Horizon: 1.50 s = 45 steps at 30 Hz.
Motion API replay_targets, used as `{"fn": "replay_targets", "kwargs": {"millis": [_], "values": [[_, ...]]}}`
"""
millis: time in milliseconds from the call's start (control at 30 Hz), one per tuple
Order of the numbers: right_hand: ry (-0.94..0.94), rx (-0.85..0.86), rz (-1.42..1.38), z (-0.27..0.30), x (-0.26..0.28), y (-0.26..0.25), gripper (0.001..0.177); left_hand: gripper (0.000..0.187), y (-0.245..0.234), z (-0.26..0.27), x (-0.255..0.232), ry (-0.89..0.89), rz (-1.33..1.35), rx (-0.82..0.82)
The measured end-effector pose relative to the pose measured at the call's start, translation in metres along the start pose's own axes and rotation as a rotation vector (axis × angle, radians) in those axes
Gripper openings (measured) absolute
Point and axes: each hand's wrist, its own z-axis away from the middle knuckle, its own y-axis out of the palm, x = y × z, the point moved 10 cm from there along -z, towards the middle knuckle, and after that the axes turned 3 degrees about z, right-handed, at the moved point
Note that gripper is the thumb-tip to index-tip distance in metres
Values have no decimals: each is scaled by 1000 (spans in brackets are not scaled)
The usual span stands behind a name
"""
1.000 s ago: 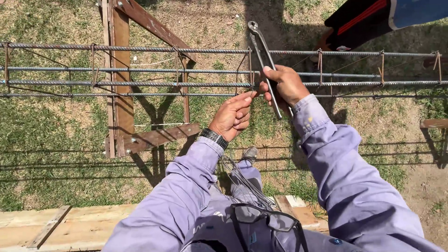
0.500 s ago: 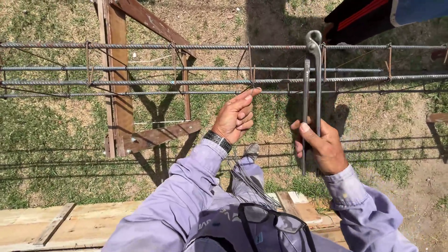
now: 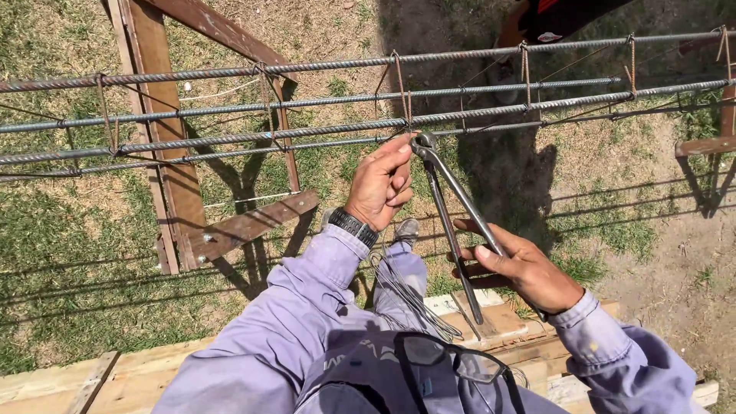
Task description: The person uses a rebar tying tool to twist and secure wire ties around the intersections of a rebar grid. The person repeatedly positions the tool, rotates the wire to tighten the connection, and moves along the grid to tie multiple points.
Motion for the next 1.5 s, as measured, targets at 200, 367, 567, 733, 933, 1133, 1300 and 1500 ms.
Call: {"fn": "replay_targets", "kwargs": {"millis": [200,367,567,733,933,1133,1300,1500], "values": [[59,-2,16,2,0,4,58,27,-6,-3,1,-12,-12,-27],[137,8,60,-10,0,-5,60,23,-8,-3,4,-4,-20,-41],[125,32,43,-23,-3,4,60,14,2,9,3,-14,17,-56],[137,36,-128,-44,-77,1,58,21,-1,15,18,-30,42,-133],[97,102,-184,-38,-52,29,39,42,1,23,21,88,103,-334],[11,90,-81,-52,-75,9,69,67,-7,30,13,104,-112,-435],[-60,196,-324,-23,-35,35,95,73,-6,41,5,85,-239,-447],[130,70,-12,-36,-59,26,97,88,17,39,16,21,-63,-225]]}}
